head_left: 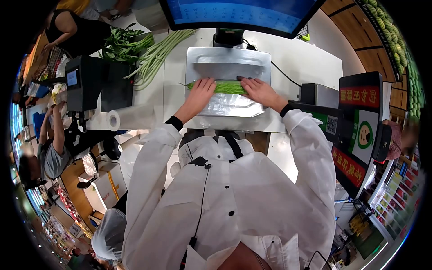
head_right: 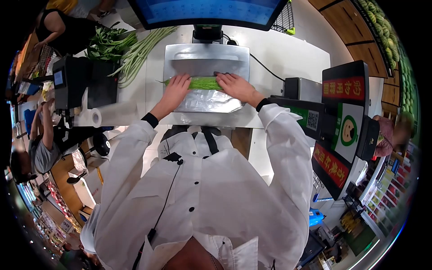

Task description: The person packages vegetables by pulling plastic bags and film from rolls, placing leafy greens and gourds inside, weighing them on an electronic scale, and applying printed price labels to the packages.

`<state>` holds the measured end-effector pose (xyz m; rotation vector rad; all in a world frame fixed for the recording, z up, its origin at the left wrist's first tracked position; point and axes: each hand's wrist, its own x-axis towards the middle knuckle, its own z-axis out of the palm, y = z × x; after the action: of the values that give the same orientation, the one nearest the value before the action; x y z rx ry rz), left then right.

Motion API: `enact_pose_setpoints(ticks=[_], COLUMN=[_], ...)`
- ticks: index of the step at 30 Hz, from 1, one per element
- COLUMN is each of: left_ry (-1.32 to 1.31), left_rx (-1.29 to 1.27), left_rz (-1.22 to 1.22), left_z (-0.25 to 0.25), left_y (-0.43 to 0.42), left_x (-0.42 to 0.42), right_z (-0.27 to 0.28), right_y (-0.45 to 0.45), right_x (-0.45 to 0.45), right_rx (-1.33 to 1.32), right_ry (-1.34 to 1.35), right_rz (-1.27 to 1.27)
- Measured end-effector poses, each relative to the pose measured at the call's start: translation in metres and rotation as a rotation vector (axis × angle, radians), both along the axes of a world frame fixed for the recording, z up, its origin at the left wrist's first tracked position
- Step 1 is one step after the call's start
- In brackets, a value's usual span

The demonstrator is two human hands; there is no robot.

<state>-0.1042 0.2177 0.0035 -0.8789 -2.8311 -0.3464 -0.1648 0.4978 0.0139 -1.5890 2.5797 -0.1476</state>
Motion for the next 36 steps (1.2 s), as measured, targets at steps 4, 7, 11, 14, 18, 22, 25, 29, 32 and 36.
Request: enact_pose_setpoints(ticks=[4, 7, 11, 14, 18, 22, 25, 29, 32, 36], left_ry=[0.032, 0.109, -0.081, -0.081, -0.058, -0.086, -0.330, -0.301, -0.325, -0.201], left_rx=[0.018, 0.148, 0.291, 0.260, 0.219, 0.203, 0.261, 0.274, 0.129, -0.253], left_rz=[-0.020, 0.008, -0.080, -0.161, -0.134, -0.114, -0.050, -0.071, -0.112, -0.038], left_z=[-0.004, 0.003, 0.020, 0.016, 0.023, 0.029, 0.042, 0.024, 0.002, 0.013], left_y=[-0.003, 0.003, -0.002, -0.001, 0.007, 0.011, 0.016, 0.019, 0.021, 0.030], left_x=[0.014, 0.018, 0.008, 0.014, 0.027, 0.029, 0.028, 0.015, 0.006, -0.006], right_z=[-0.007, -0.013, -0.002, 0.008, 0.021, 0.012, 0.012, 0.010, 0.011, 0.021], right_y=[-0.004, -0.006, -0.013, -0.010, -0.010, -0.006, -0.004, -0.004, -0.009, -0.017], right_x=[0.029, 0.044, 0.063, 0.064, 0.038, 0.037, 0.036, 0.044, 0.040, 0.029], right_rx=[-0.088, -0.120, -0.233, -0.451, -0.335, -0.343, -0.180, -0.068, -0.119, -0.177], right_ry=[0.193, 0.239, 0.149, -0.032, -0.421, -0.430, -0.279, -0.179, -0.088, -0.082], right_rz=[-0.072, -0.175, -0.288, -0.280, -0.438, -0.369, -0.210, -0.163, -0.246, -0.318])
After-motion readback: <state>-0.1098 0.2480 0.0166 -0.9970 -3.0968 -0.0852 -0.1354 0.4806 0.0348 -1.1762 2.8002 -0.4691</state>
